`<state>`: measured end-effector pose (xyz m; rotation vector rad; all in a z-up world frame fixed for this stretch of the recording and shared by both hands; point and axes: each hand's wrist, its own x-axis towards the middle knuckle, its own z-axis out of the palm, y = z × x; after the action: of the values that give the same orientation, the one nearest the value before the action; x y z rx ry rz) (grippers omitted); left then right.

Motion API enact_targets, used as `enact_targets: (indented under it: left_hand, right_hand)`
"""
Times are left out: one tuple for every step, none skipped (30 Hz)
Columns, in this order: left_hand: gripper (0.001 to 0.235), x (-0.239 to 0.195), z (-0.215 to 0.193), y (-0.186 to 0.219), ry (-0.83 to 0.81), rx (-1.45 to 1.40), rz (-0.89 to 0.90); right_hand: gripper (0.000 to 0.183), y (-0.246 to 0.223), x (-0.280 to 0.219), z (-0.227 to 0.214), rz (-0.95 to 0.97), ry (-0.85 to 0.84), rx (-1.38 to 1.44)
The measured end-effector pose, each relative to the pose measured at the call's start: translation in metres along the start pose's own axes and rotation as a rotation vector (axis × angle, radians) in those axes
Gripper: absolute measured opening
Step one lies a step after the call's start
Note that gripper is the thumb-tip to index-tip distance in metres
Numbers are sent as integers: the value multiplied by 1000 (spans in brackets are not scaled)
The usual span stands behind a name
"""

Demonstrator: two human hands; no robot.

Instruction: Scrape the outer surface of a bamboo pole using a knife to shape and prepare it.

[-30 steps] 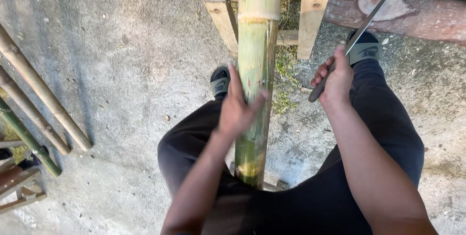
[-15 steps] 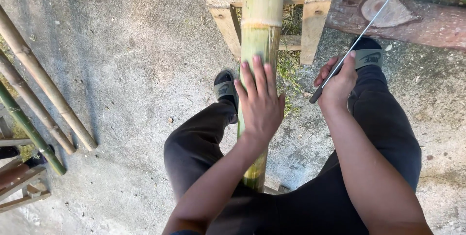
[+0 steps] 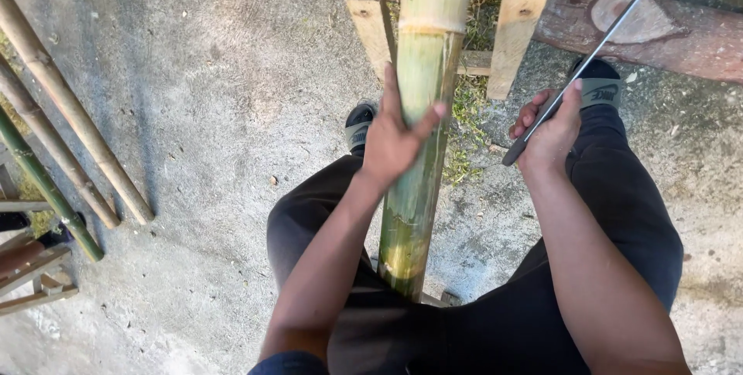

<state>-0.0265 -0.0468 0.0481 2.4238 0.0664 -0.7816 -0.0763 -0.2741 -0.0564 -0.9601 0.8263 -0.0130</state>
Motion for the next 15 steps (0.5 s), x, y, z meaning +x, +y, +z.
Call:
enact_targets:
  left_hand:
    - [101, 16, 2, -11, -23, -371, -90]
    - [101, 20, 12, -28, -13, -375, -90]
    - [92, 24, 21, -46, 11, -528, -117]
    - [91, 28, 32, -63, 30, -682, -143]
    - [91, 25, 49, -88, 37, -687, -142]
    - [88, 22, 67, -112, -36, -645, -162]
    - [85, 19, 86, -137, -109, -603, -181]
    - [85, 4, 67, -111, -106, -609, -176]
    - [87, -10, 47, -86, -91, -578, -276]
    - [92, -31, 29, -62, -89, -544, -392]
    - [92, -37, 21, -45, -97, -548, -404]
    - [92, -43, 13, -28, 23, -407, -228]
    - [110, -49, 5, -11, 133, -263, -46]
    - [110, -45, 3, -14, 140, -271, -43]
    - [110, -42, 1, -16, 63, -386, -70]
  right_hand:
    - [56, -3, -3, 4, -1, -29, 5]
    - [56, -1, -3, 5, -3, -39, 3]
    - [55, 1, -3, 6, -63, -87, -46]
    - [54, 3, -4, 5, -124, -131, -96]
    - [54, 8, -5, 5, -126, -138, -100]
    - [52, 12, -7, 4, -232, -205, -255]
    - [50, 18, -9, 2, -338, -270, -410]
    - [50, 17, -9, 8, -344, -273, -415]
    - [48, 18, -10, 13, -363, -303, -502]
    - [46, 21, -16, 16, -363, -330, -592]
    - [46, 22, -22, 15, -351, -329, -600]
    - [46, 22, -26, 15, -305, -316, -591]
    - [45, 22, -31, 16, -259, -303, -581]
    - [45, 21, -31, 17, -266, -308, -588]
    - [46, 19, -31, 17, -272, -317, -619]
